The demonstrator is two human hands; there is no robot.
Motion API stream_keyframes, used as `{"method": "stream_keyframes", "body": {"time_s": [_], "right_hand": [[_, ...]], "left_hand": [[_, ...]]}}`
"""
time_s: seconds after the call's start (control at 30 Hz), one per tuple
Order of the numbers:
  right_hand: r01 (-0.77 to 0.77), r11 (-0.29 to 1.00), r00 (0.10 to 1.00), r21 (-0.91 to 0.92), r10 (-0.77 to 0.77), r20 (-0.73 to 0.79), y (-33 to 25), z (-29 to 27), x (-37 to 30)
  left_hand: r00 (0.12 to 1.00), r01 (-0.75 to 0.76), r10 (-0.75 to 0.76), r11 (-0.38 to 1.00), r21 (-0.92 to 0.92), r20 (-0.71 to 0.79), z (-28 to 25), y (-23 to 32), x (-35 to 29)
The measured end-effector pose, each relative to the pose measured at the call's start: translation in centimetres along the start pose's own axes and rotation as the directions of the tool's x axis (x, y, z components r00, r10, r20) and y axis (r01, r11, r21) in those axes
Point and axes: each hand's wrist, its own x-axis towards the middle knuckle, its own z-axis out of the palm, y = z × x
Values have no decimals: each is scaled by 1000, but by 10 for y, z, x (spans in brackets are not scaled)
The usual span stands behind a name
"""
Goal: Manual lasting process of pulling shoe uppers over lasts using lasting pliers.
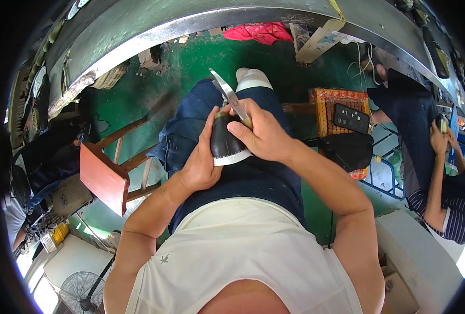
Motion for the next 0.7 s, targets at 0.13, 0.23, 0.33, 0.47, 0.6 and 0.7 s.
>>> {"method": "stream_keyframes", "body": {"time_s": [0.13, 0.23, 0.33, 0.47, 0.6, 0.7], "right_hand": [[-84, 978, 972, -192, 123, 202, -24, -27, 11], [-71, 948, 969, -311, 139, 204, -34, -29, 16], [-75, 910, 969, -407, 163, 188, -32, -28, 20], [-105, 894, 985, -436, 155, 81, -22, -28, 25], [-195, 932, 977, -305, 158, -141, 15, -18, 12], [-311, 948, 935, -59, 295, -196, 58, -2, -8]], "left_hand": [[996, 63, -62, 998, -9, 65, -6, -4, 7], [995, 44, -58, 986, 161, 85, -5, -17, 4], [990, 128, -138, 964, 234, 27, 6, -32, -1], [908, 419, -406, 881, -220, 103, 12, -40, -5], [857, 466, -516, 764, -445, 12, 0, -41, 11], [856, 413, -513, 753, -512, -63, 0, -51, 19]]}}
